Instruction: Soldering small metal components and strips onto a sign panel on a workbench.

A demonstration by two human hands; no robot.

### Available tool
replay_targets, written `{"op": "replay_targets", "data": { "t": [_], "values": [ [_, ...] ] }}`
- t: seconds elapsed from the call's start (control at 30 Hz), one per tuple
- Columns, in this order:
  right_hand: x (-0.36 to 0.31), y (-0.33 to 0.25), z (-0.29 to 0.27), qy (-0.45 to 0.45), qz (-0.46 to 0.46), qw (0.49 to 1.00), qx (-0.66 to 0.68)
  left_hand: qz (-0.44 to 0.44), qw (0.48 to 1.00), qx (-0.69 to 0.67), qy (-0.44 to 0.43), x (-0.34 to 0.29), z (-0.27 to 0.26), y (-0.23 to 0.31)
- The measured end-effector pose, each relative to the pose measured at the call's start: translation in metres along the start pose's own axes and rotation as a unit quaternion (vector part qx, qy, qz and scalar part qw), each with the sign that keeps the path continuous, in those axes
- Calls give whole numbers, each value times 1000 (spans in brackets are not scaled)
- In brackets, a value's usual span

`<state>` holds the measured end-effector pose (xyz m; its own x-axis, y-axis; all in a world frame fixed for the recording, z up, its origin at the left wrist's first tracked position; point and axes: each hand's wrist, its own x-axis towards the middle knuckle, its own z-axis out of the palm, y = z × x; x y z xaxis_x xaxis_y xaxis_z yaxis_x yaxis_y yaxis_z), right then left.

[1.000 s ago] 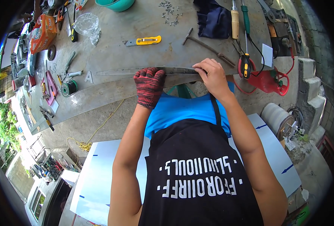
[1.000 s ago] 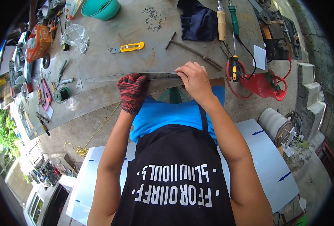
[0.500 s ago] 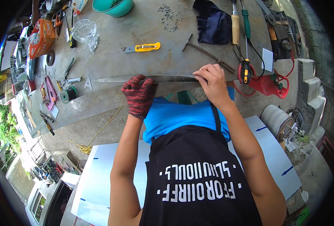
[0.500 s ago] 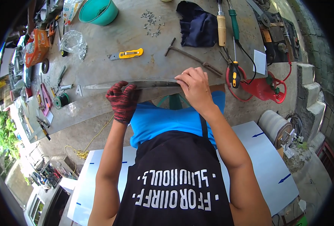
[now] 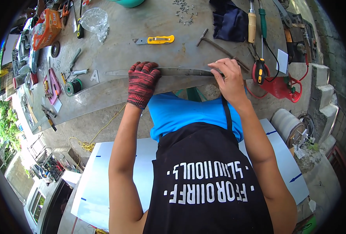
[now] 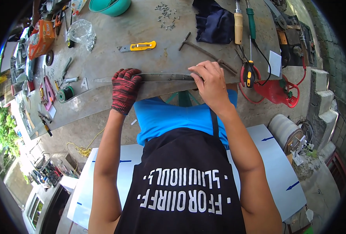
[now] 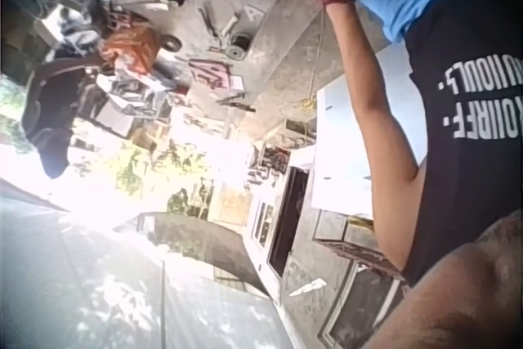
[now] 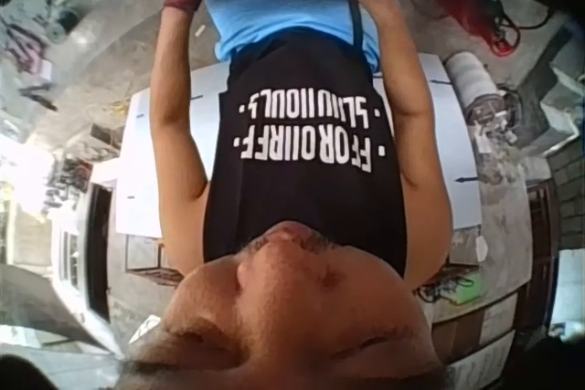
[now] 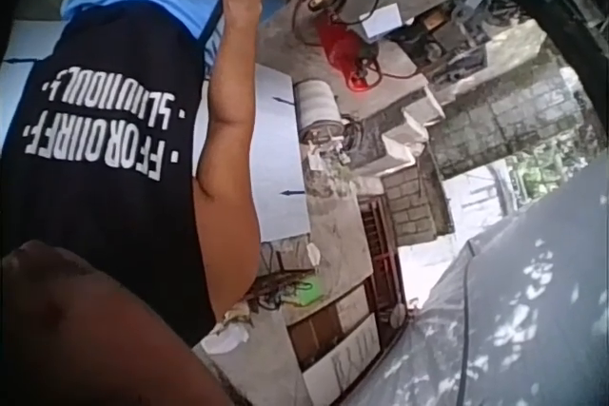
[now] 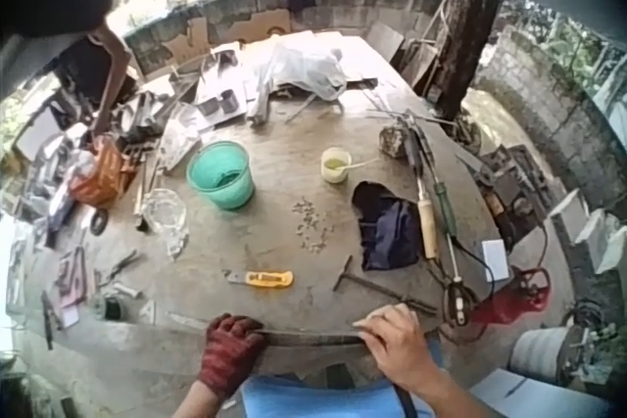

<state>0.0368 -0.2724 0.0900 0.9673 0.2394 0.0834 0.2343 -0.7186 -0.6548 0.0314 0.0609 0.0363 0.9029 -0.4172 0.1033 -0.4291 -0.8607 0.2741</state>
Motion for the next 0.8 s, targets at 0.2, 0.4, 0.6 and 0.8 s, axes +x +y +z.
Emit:
{"op": "replay_targets", "data": {
  "t": [0.2, 0.4, 0.6, 0.8],
  "values": [
    [-1, -8, -2, 4, -27, 1000, -1, -6, 1000, 2, -31, 10, 11, 26],
    [-7, -16, 10, -33, -64, 996, -49, -32, 998, 16, -50, 11, 12, 34],
    [-2, -19, 37, -62, -145, 981, -115, -42, 996, 11, -79, 17, 5, 42],
    [-1, -14, 57, -53, -169, 974, -141, -20, 997, 7, -78, 20, 11, 44]
  ]
}}
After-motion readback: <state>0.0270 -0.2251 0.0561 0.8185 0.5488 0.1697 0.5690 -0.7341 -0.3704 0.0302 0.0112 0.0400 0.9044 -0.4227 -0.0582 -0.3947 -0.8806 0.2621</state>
